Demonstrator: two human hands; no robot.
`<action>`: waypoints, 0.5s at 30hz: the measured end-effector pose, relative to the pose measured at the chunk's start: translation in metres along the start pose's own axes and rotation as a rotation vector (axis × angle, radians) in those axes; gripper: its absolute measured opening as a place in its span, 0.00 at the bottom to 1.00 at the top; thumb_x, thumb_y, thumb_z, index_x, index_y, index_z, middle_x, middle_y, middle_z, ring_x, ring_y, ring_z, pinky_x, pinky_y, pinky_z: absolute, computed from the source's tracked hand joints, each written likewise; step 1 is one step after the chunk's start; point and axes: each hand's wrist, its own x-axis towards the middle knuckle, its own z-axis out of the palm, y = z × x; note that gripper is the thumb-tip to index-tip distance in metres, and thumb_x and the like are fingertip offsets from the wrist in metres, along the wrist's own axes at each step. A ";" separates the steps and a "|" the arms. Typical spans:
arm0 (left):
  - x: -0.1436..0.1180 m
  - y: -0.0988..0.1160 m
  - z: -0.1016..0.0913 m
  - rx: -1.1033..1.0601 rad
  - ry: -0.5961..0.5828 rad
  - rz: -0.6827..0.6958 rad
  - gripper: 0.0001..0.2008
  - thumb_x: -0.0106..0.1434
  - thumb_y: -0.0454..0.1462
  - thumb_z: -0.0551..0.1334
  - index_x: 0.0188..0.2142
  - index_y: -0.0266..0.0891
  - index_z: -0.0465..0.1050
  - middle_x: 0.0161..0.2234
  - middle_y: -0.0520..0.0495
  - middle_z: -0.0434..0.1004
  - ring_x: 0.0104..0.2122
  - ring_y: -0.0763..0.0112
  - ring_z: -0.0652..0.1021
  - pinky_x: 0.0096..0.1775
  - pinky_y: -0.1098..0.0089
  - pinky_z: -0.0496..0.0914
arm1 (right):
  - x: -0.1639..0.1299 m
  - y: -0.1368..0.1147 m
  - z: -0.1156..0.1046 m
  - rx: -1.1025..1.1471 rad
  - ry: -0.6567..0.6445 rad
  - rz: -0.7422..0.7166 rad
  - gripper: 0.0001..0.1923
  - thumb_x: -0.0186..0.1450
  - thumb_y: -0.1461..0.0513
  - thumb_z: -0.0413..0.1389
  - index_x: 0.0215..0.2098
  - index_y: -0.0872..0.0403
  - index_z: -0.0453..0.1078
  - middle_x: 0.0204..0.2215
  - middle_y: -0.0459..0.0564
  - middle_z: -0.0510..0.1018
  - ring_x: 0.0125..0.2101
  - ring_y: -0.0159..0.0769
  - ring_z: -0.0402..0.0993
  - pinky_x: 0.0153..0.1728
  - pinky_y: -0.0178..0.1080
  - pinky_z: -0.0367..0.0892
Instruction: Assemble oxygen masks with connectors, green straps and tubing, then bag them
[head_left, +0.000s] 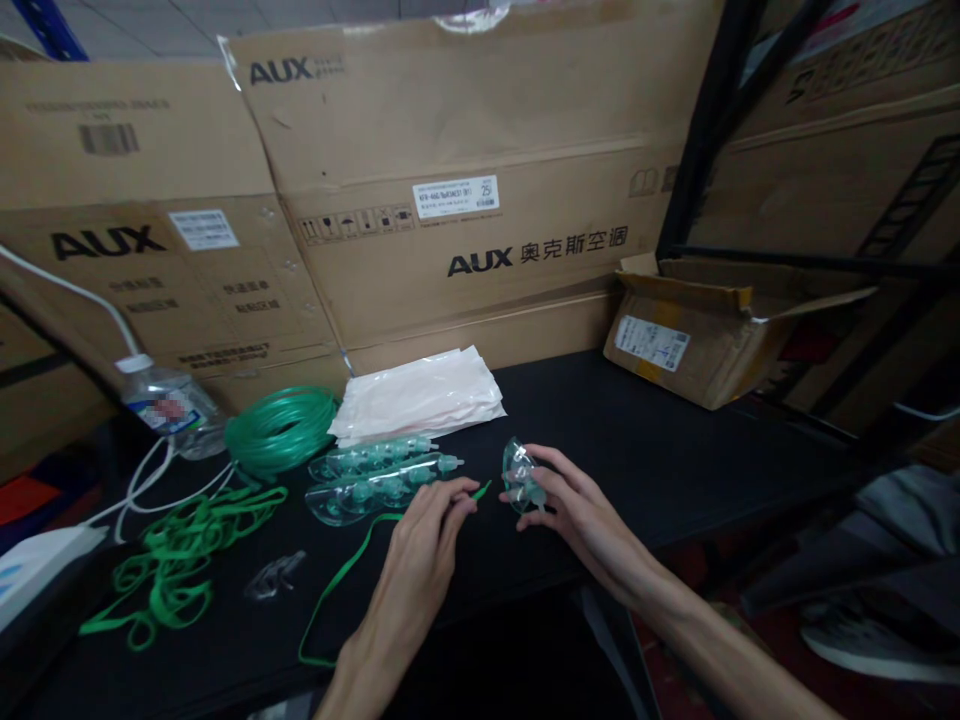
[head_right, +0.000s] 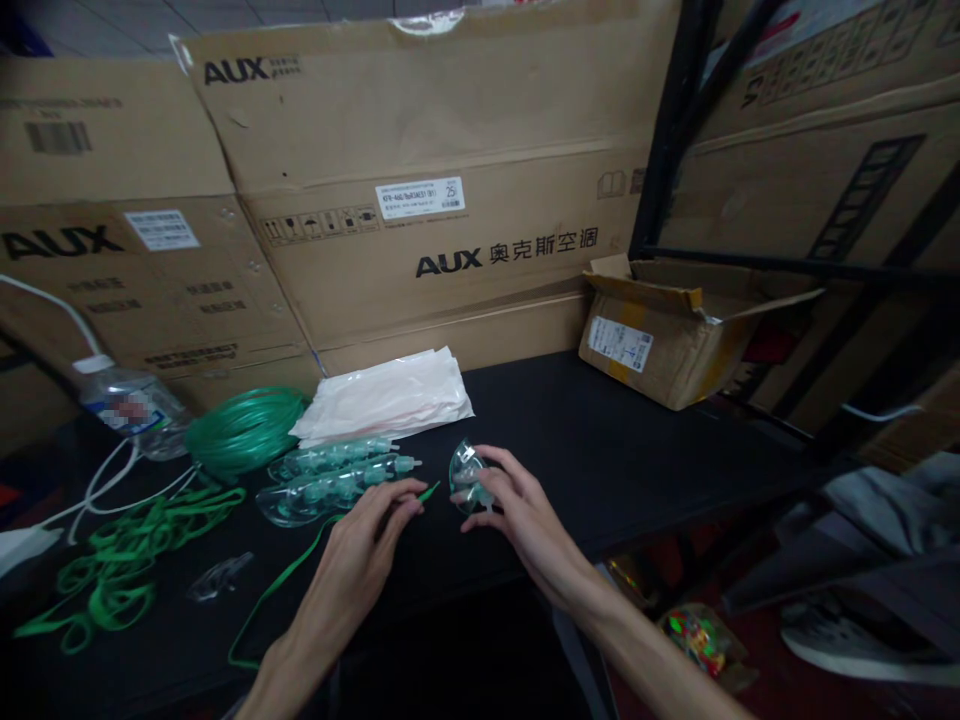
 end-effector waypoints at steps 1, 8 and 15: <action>0.000 0.000 -0.001 -0.025 0.001 0.011 0.12 0.72 0.34 0.55 0.49 0.44 0.75 0.41 0.49 0.80 0.41 0.66 0.80 0.45 0.68 0.73 | 0.001 0.001 0.002 0.028 -0.009 0.021 0.19 0.68 0.55 0.60 0.55 0.51 0.68 0.46 0.54 0.79 0.43 0.45 0.79 0.37 0.43 0.73; 0.000 0.000 -0.008 -0.201 0.050 -0.059 0.08 0.69 0.38 0.63 0.44 0.46 0.81 0.39 0.51 0.81 0.38 0.69 0.80 0.40 0.73 0.72 | 0.010 0.006 0.017 0.011 -0.109 0.085 0.19 0.63 0.58 0.66 0.50 0.54 0.73 0.45 0.53 0.79 0.44 0.42 0.78 0.39 0.39 0.72; -0.002 0.003 -0.011 -0.259 0.013 -0.135 0.06 0.69 0.38 0.62 0.38 0.44 0.80 0.34 0.52 0.78 0.34 0.72 0.77 0.36 0.74 0.68 | 0.009 0.008 0.017 -0.042 -0.170 0.052 0.19 0.64 0.59 0.66 0.53 0.53 0.73 0.43 0.52 0.80 0.41 0.40 0.79 0.33 0.35 0.70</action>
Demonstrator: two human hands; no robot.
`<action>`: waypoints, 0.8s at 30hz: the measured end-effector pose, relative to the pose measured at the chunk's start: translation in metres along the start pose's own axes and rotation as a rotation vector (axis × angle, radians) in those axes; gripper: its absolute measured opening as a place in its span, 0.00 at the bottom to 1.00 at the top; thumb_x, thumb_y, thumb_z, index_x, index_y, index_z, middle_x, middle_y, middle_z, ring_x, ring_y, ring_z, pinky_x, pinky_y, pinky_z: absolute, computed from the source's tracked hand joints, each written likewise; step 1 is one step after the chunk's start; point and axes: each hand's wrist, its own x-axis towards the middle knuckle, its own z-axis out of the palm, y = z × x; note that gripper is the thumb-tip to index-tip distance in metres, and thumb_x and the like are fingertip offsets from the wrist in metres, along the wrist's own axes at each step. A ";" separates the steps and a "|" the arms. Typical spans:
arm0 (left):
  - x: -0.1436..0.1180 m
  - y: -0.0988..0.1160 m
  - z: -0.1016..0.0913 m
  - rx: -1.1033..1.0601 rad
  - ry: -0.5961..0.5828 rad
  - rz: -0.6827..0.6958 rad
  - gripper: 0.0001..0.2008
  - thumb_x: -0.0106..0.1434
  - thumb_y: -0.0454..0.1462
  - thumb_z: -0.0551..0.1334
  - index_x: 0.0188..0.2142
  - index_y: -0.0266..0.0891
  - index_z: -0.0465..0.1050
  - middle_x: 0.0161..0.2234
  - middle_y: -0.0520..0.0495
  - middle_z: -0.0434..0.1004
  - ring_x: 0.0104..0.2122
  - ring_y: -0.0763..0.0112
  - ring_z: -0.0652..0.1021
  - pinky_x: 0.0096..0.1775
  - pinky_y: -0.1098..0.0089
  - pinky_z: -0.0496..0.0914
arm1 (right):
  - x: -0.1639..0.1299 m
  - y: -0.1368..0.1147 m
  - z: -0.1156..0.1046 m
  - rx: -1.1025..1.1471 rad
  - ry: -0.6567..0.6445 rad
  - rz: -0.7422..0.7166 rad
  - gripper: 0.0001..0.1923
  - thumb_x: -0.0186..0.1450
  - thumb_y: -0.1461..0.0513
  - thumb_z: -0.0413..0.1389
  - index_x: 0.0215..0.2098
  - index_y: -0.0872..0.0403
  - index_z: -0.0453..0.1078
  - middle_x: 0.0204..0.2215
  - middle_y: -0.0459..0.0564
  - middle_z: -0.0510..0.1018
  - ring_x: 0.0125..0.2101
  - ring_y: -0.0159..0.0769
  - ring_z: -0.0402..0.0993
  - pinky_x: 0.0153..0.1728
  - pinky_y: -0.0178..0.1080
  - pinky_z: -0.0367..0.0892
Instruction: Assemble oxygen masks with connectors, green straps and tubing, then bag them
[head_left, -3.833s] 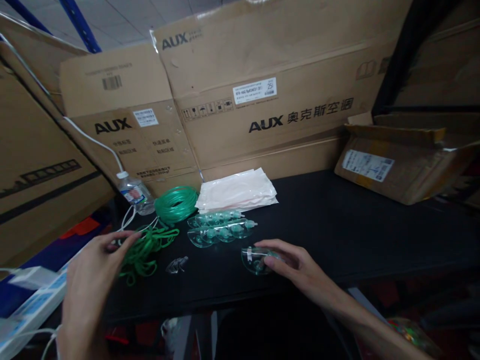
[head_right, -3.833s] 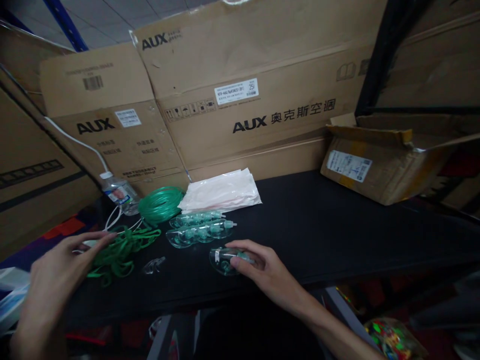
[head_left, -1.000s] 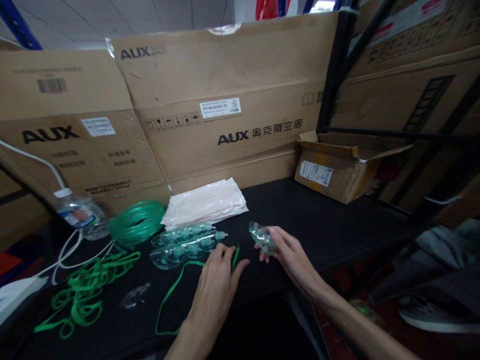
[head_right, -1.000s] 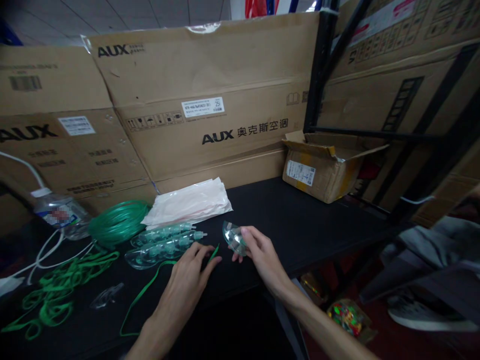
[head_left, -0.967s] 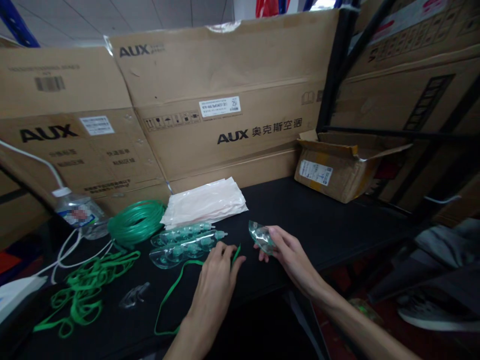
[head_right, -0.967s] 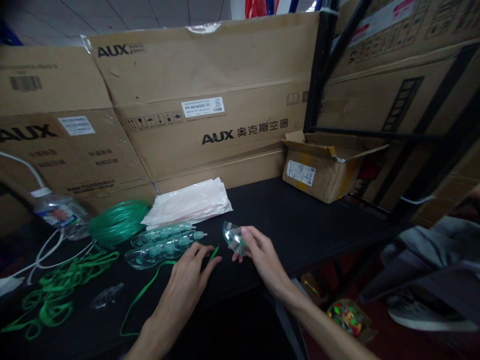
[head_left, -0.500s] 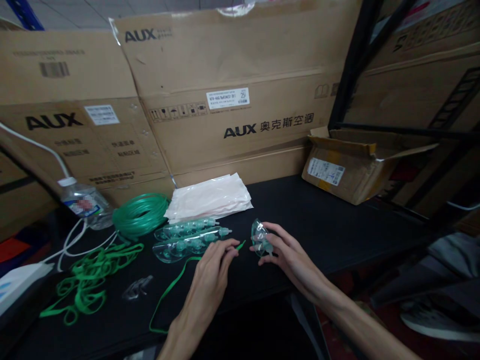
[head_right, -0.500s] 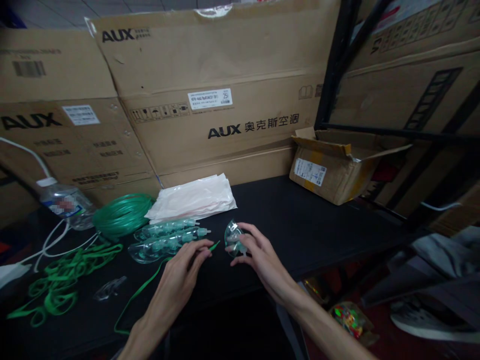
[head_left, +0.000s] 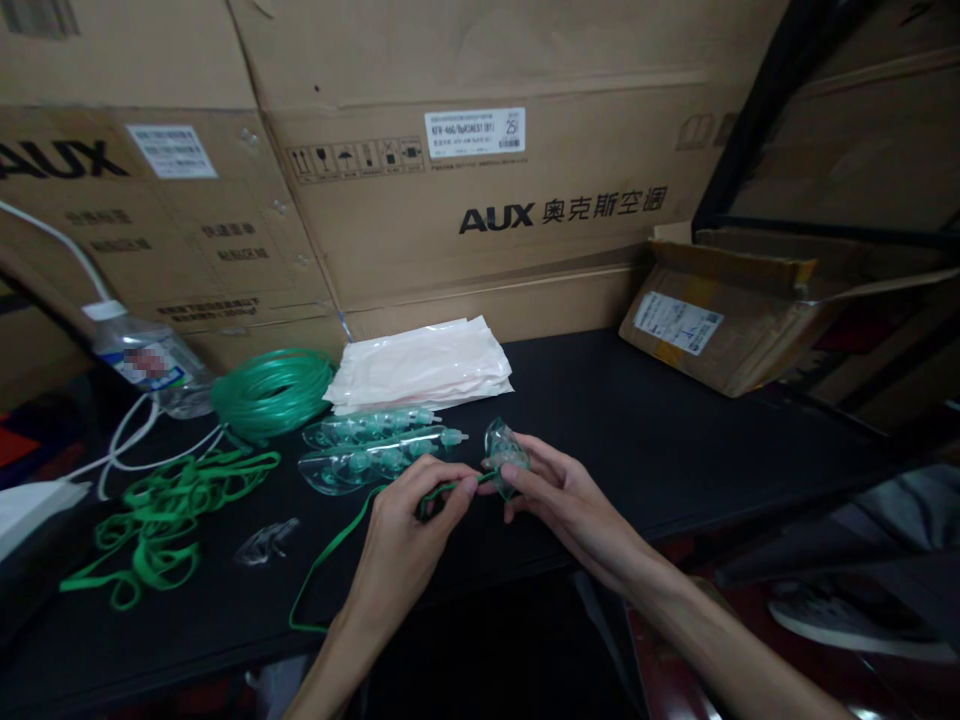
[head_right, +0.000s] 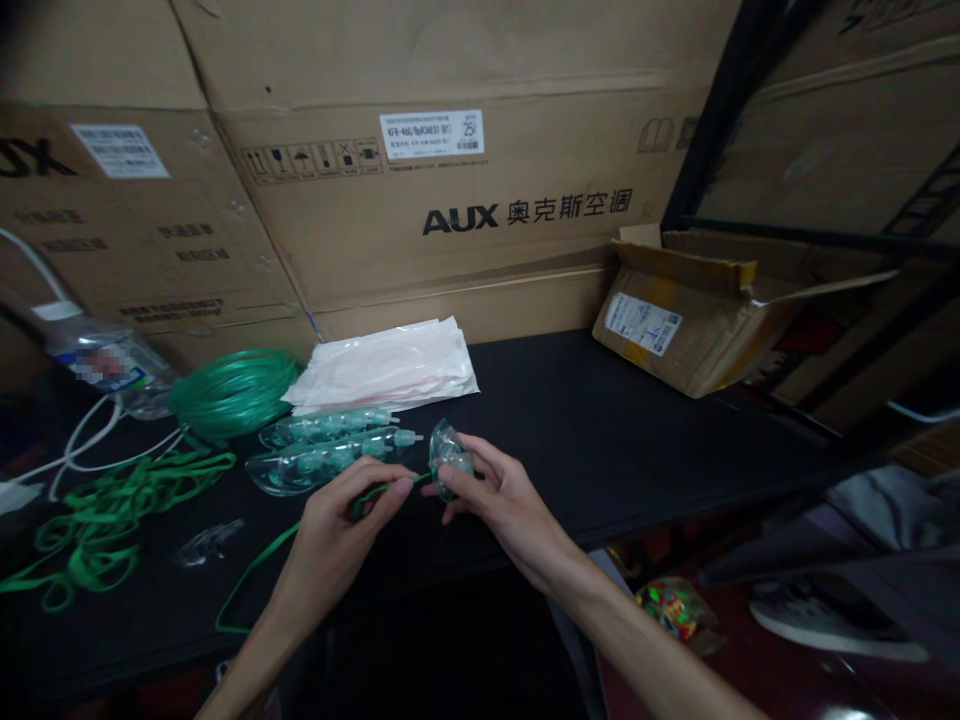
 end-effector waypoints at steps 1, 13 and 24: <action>0.000 0.001 -0.001 0.001 -0.002 -0.001 0.06 0.69 0.38 0.62 0.38 0.44 0.79 0.34 0.53 0.78 0.33 0.73 0.77 0.36 0.74 0.67 | -0.001 0.000 0.000 -0.006 -0.012 0.000 0.19 0.64 0.59 0.65 0.53 0.52 0.73 0.43 0.52 0.80 0.41 0.39 0.79 0.33 0.35 0.70; -0.002 -0.003 0.000 -0.063 -0.036 0.084 0.06 0.67 0.36 0.66 0.41 0.46 0.82 0.33 0.53 0.77 0.32 0.74 0.76 0.35 0.75 0.68 | -0.004 0.005 0.000 -0.065 -0.044 -0.039 0.18 0.66 0.60 0.64 0.54 0.52 0.74 0.40 0.48 0.78 0.35 0.31 0.72 0.33 0.33 0.71; -0.001 -0.003 -0.001 -0.070 -0.018 0.031 0.07 0.68 0.37 0.64 0.41 0.46 0.83 0.34 0.52 0.77 0.34 0.72 0.77 0.38 0.75 0.69 | -0.005 0.004 -0.002 -0.048 -0.054 -0.024 0.19 0.66 0.59 0.64 0.54 0.52 0.73 0.43 0.52 0.80 0.40 0.38 0.79 0.32 0.35 0.72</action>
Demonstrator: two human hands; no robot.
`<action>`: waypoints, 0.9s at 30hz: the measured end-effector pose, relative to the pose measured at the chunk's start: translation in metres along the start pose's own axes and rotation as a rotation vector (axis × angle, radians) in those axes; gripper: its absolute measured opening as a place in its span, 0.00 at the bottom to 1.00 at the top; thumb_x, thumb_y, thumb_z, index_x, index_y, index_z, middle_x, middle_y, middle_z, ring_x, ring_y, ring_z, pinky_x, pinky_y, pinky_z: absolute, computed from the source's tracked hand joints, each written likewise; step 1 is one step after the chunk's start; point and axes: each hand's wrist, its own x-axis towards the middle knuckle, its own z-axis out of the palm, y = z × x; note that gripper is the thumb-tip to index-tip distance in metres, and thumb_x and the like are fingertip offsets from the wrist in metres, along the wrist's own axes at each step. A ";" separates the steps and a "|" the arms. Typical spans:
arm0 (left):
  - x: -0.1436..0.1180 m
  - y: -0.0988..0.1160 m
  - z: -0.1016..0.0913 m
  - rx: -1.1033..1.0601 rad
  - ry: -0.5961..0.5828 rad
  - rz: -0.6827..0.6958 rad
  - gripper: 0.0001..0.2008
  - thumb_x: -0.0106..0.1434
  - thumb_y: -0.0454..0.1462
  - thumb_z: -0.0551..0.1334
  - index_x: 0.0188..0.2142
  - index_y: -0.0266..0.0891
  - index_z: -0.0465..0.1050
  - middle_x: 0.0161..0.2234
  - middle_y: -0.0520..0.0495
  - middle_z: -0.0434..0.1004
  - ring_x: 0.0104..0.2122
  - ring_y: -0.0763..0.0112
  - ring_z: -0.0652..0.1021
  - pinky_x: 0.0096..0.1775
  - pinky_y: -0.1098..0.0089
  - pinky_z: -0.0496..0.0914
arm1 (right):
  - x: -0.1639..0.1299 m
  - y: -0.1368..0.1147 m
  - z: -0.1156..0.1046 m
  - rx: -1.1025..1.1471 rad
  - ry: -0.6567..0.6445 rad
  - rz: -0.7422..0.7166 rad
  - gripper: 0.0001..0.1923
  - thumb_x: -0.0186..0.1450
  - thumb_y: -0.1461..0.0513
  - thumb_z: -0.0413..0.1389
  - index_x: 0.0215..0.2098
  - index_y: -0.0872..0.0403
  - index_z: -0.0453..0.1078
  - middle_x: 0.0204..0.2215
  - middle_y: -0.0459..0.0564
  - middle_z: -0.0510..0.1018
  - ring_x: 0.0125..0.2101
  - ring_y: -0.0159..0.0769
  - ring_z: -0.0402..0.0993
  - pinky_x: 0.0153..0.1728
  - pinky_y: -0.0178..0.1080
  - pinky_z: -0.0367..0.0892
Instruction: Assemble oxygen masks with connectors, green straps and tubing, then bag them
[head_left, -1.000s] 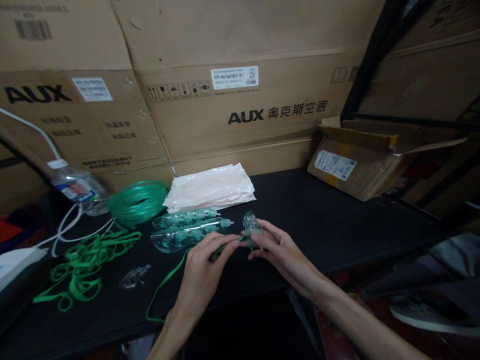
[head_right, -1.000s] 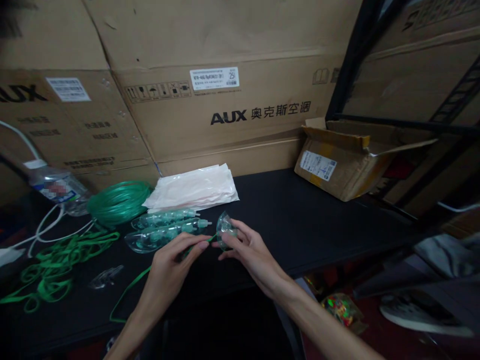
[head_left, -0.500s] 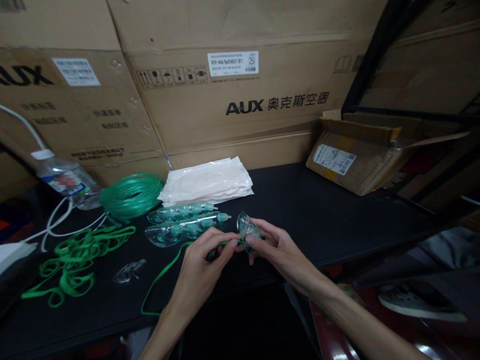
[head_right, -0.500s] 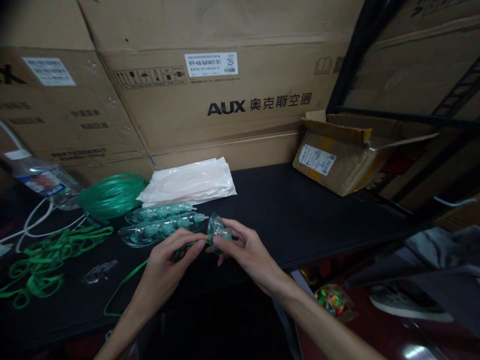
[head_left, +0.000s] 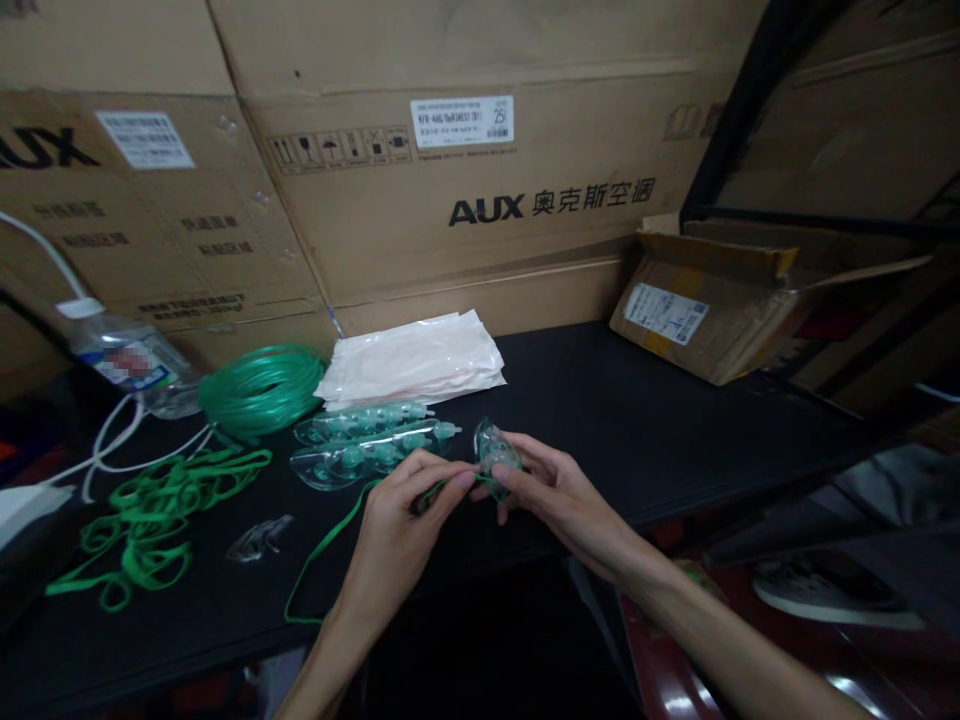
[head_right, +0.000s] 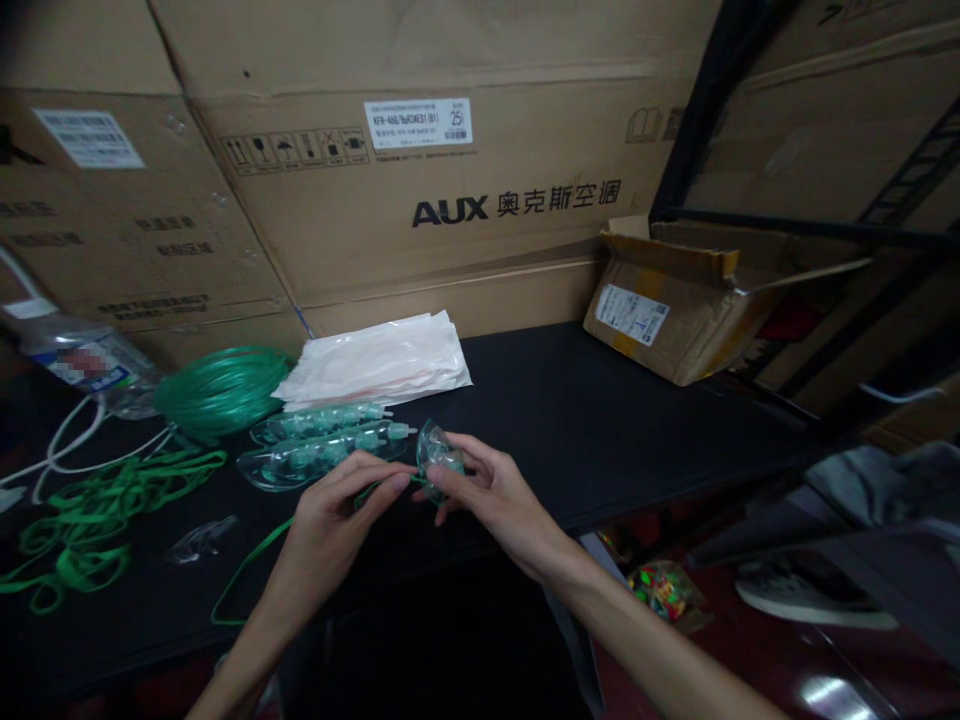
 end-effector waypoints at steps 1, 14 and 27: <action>0.000 0.000 0.000 -0.001 0.012 -0.004 0.06 0.68 0.37 0.64 0.39 0.45 0.82 0.34 0.51 0.78 0.35 0.72 0.77 0.38 0.75 0.69 | 0.000 0.000 0.000 0.000 -0.003 0.000 0.19 0.66 0.59 0.64 0.55 0.52 0.73 0.43 0.52 0.80 0.40 0.38 0.79 0.32 0.35 0.72; -0.001 0.000 0.001 0.049 0.028 -0.002 0.06 0.69 0.39 0.62 0.38 0.44 0.80 0.34 0.51 0.75 0.35 0.71 0.76 0.37 0.74 0.68 | 0.000 -0.004 0.002 -0.008 -0.020 -0.007 0.19 0.67 0.58 0.63 0.55 0.52 0.73 0.44 0.53 0.80 0.39 0.39 0.80 0.33 0.36 0.71; -0.002 0.005 0.001 0.025 -0.001 0.051 0.06 0.70 0.37 0.62 0.39 0.43 0.80 0.37 0.50 0.79 0.38 0.70 0.78 0.42 0.73 0.70 | 0.004 0.006 -0.003 -0.106 0.030 -0.067 0.21 0.62 0.59 0.67 0.53 0.50 0.75 0.40 0.47 0.82 0.36 0.33 0.77 0.38 0.36 0.73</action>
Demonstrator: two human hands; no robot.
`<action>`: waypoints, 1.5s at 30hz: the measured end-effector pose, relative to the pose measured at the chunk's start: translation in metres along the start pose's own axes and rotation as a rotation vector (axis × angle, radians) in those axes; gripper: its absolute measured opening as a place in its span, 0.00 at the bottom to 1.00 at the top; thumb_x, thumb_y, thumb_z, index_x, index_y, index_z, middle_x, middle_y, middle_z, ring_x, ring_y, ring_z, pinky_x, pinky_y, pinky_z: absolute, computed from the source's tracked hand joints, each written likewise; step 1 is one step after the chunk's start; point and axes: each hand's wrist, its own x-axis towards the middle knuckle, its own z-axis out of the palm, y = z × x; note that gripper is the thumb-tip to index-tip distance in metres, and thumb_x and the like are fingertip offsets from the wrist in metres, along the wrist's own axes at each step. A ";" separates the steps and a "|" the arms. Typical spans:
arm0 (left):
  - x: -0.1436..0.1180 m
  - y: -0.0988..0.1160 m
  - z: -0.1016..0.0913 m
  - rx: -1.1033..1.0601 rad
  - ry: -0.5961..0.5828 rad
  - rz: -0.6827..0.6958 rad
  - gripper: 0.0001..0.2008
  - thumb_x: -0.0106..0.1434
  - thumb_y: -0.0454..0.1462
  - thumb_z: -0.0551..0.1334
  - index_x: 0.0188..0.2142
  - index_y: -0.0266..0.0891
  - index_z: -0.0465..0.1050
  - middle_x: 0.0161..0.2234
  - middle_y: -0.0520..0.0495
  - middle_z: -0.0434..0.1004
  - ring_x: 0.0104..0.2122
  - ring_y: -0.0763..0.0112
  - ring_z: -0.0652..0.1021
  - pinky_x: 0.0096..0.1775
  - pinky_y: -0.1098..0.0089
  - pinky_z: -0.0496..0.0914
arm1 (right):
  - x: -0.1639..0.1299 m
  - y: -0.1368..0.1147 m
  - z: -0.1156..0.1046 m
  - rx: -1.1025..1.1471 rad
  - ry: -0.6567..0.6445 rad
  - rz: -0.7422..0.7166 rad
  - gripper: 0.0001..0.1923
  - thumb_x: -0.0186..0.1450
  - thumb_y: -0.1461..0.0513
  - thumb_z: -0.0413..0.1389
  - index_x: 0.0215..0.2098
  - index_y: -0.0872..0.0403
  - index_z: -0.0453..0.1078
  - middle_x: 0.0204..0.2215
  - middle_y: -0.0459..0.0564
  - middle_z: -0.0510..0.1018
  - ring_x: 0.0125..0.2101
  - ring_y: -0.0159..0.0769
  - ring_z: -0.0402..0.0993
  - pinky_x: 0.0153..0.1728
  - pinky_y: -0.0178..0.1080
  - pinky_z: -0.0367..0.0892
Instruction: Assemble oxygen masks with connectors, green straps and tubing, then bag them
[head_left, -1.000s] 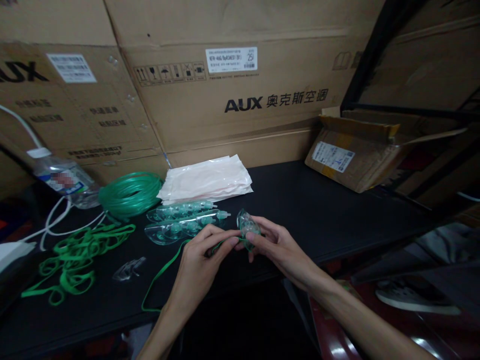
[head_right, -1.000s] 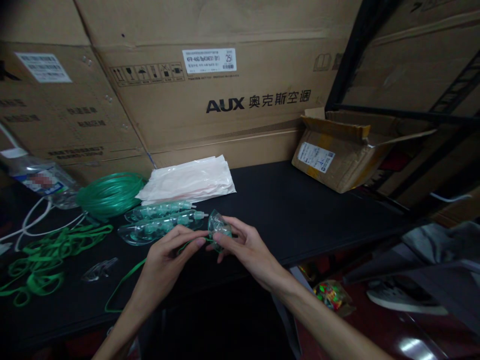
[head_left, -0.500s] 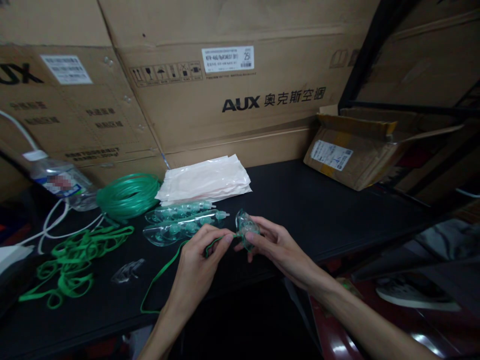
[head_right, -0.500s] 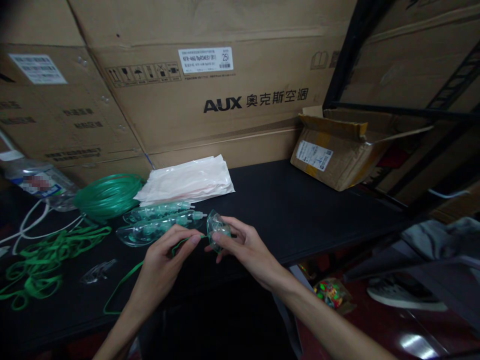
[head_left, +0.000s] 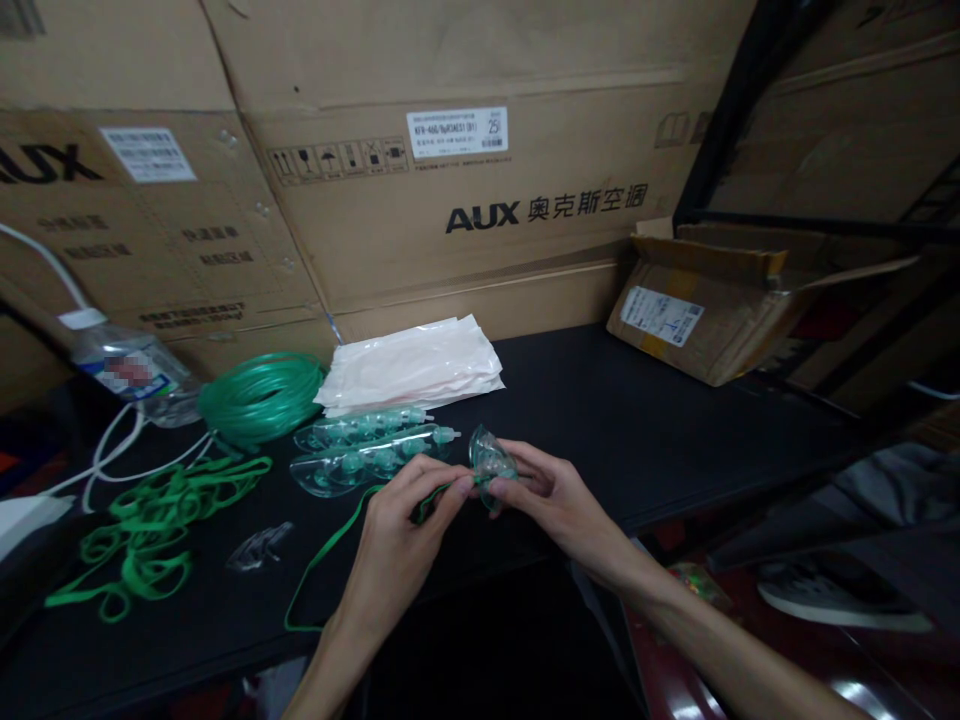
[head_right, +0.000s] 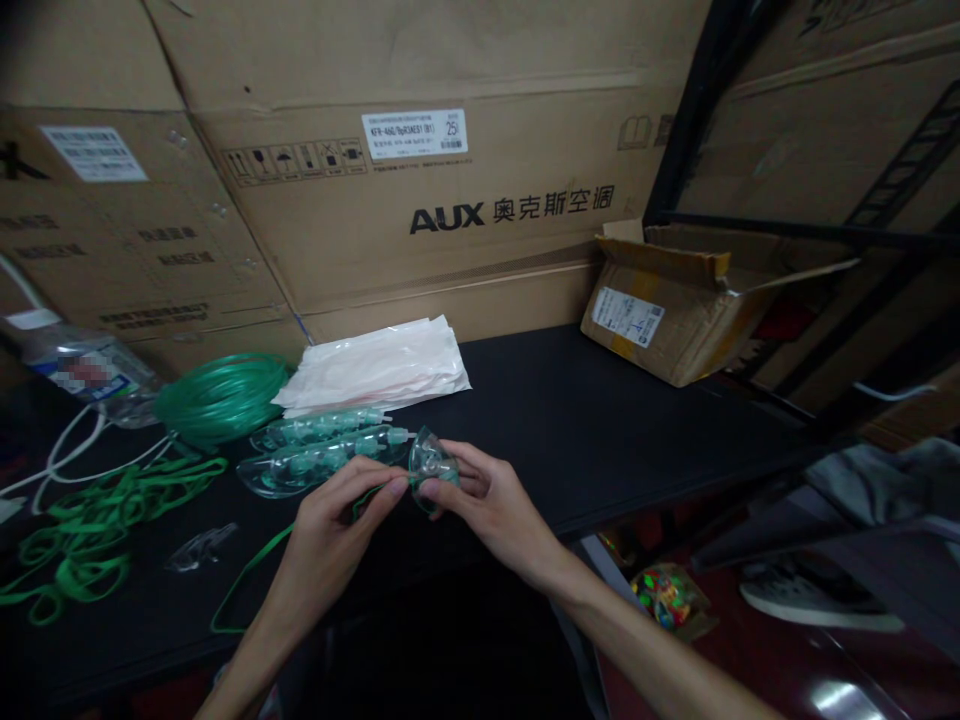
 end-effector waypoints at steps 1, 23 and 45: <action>-0.001 0.000 0.000 -0.003 -0.011 -0.006 0.06 0.70 0.37 0.62 0.41 0.43 0.80 0.38 0.50 0.80 0.39 0.70 0.79 0.43 0.72 0.71 | 0.000 0.000 0.000 -0.014 0.005 -0.010 0.20 0.62 0.59 0.67 0.53 0.50 0.75 0.40 0.47 0.82 0.37 0.33 0.77 0.39 0.35 0.73; -0.003 -0.004 0.003 -0.076 -0.147 -0.148 0.16 0.67 0.39 0.64 0.54 0.47 0.72 0.41 0.52 0.84 0.36 0.70 0.82 0.39 0.72 0.74 | -0.012 0.009 0.006 -0.545 0.148 -0.404 0.05 0.68 0.62 0.60 0.41 0.46 0.78 0.57 0.53 0.71 0.57 0.45 0.70 0.59 0.50 0.64; -0.004 0.006 0.003 0.140 -0.009 -0.063 0.11 0.60 0.30 0.64 0.42 0.44 0.73 0.35 0.55 0.81 0.34 0.70 0.81 0.36 0.71 0.70 | -0.019 -0.005 -0.017 -0.602 0.186 -0.315 0.05 0.71 0.60 0.56 0.37 0.48 0.71 0.59 0.54 0.70 0.60 0.48 0.67 0.61 0.53 0.60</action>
